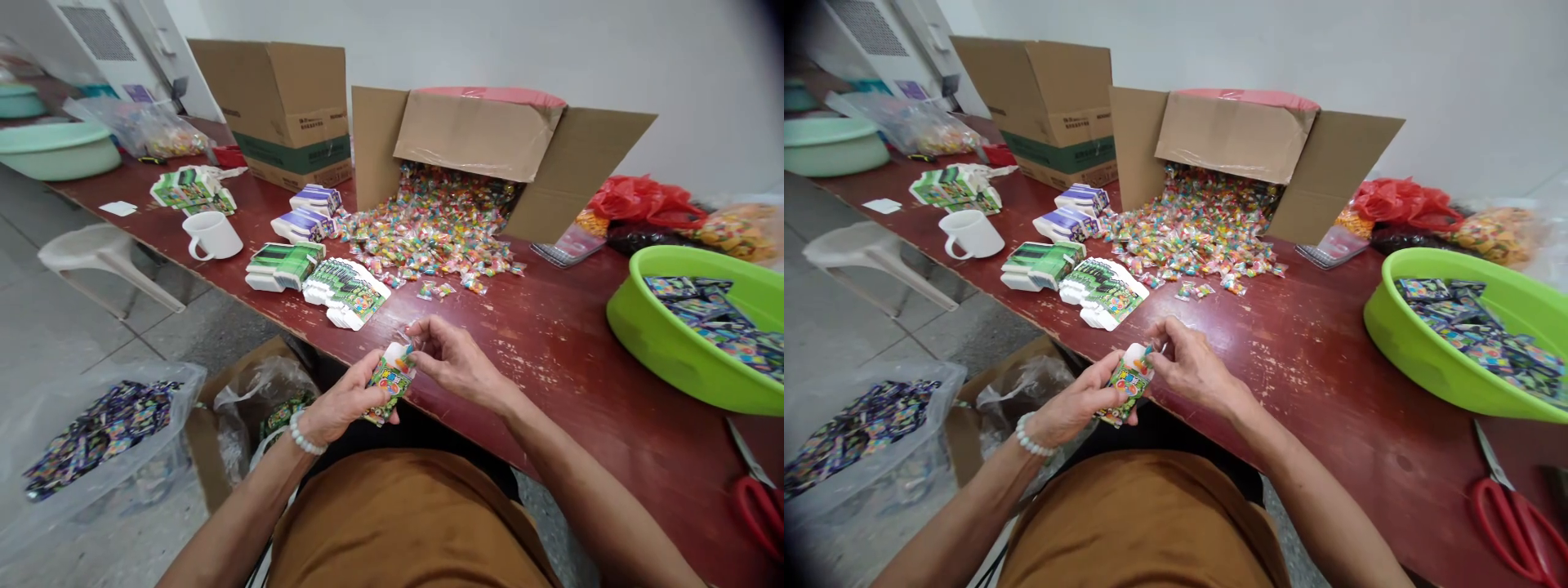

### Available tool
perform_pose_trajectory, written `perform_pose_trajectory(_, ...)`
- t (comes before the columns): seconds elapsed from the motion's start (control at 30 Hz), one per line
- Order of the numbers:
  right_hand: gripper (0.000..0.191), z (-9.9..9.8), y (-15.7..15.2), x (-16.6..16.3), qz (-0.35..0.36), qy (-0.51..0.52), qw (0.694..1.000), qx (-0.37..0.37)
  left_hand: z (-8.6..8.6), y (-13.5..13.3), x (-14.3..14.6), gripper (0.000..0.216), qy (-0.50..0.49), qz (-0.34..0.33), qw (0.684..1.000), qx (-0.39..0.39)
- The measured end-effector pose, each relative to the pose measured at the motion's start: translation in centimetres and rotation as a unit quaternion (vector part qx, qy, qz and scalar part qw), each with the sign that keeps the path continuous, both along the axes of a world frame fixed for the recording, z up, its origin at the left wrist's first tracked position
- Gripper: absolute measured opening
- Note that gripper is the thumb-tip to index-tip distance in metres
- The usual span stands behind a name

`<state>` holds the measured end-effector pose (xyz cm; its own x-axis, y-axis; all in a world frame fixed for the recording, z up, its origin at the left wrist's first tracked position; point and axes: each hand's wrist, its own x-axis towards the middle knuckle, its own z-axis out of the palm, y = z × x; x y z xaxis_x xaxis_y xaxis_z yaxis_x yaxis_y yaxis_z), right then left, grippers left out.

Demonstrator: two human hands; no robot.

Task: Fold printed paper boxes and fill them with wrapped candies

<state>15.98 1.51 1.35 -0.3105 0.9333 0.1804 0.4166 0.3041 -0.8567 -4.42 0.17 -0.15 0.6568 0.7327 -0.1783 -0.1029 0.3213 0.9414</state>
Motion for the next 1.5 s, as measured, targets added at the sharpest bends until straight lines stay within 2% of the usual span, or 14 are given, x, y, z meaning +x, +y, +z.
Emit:
perform_pose_trajectory(0.13,0.023,1.0,-0.5,-0.6,0.032,-0.038,0.998,0.024,-0.1,0.0,0.7,0.035,0.001,0.029,1.0,0.008)
perform_pose_trajectory(0.23,0.022,1.1,-0.3,-0.9,0.025,-0.057,0.997,0.056,0.0,-0.1,1.1,0.037,0.024,0.064,0.997,0.025)
perform_pose_trajectory(0.3,0.016,1.1,0.2,-1.0,0.032,-0.062,0.997,0.046,0.1,-0.2,1.3,0.036,0.04,0.079,0.996,0.031)
perform_pose_trajectory(0.37,0.008,1.0,0.6,-1.0,0.066,-0.051,0.996,0.013,0.2,-0.2,1.3,0.034,0.047,0.085,0.995,0.036)
perform_pose_trajectory(0.43,0.01,0.9,0.9,-0.9,0.089,-0.014,0.996,-0.019,0.3,-0.2,1.2,0.035,0.043,0.096,0.994,0.039)
perform_pose_trajectory(0.63,0.016,0.1,1.1,-1.5,0.008,0.124,0.99,-0.068,0.1,0.0,1.1,0.03,-0.033,0.119,0.992,-0.008)
perform_pose_trajectory(0.77,0.04,-0.1,1.2,-2.3,-0.038,0.134,0.985,-0.101,-0.3,0.0,1.7,0.045,-0.059,0.156,0.985,-0.051)
perform_pose_trajectory(0.83,0.049,0.1,1.2,-2.4,-0.01,0.166,0.971,-0.173,-0.3,0.0,2.0,0.047,-0.057,0.162,0.984,-0.046)
perform_pose_trajectory(0.9,0.045,0.5,1.2,-2.3,0.028,0.207,0.948,-0.241,-0.2,0.0,2.1,0.045,-0.063,0.166,0.983,-0.047)
perform_pose_trajectory(1.0,0.038,0.5,0.9,-1.7,0.062,0.269,0.92,-0.28,-0.1,0.1,2.1,0.039,-0.089,0.187,0.974,-0.093)
perform_pose_trajectory(1.17,0.039,-0.5,0.4,-1.8,0.082,0.329,0.9,-0.274,0.0,0.1,2.4,0.031,-0.138,0.196,0.961,-0.134)
perform_pose_trajectory(1.37,0.038,-1.1,0.5,-3.2,0.032,0.328,0.902,-0.28,-0.1,-0.2,2.9,0.03,-0.151,0.189,0.961,-0.132)
perform_pose_trajectory(1.43,0.03,-1.2,0.6,-3.5,0.019,0.319,0.91,-0.263,-0.1,-0.1,2.8,0.03,-0.15,0.186,0.963,-0.122)
perform_pose_trajectory(1.5,0.026,-1.2,0.4,-3.6,-0.004,0.302,0.933,-0.195,-0.1,0.0,2.5,0.033,-0.154,0.169,0.963,-0.139)
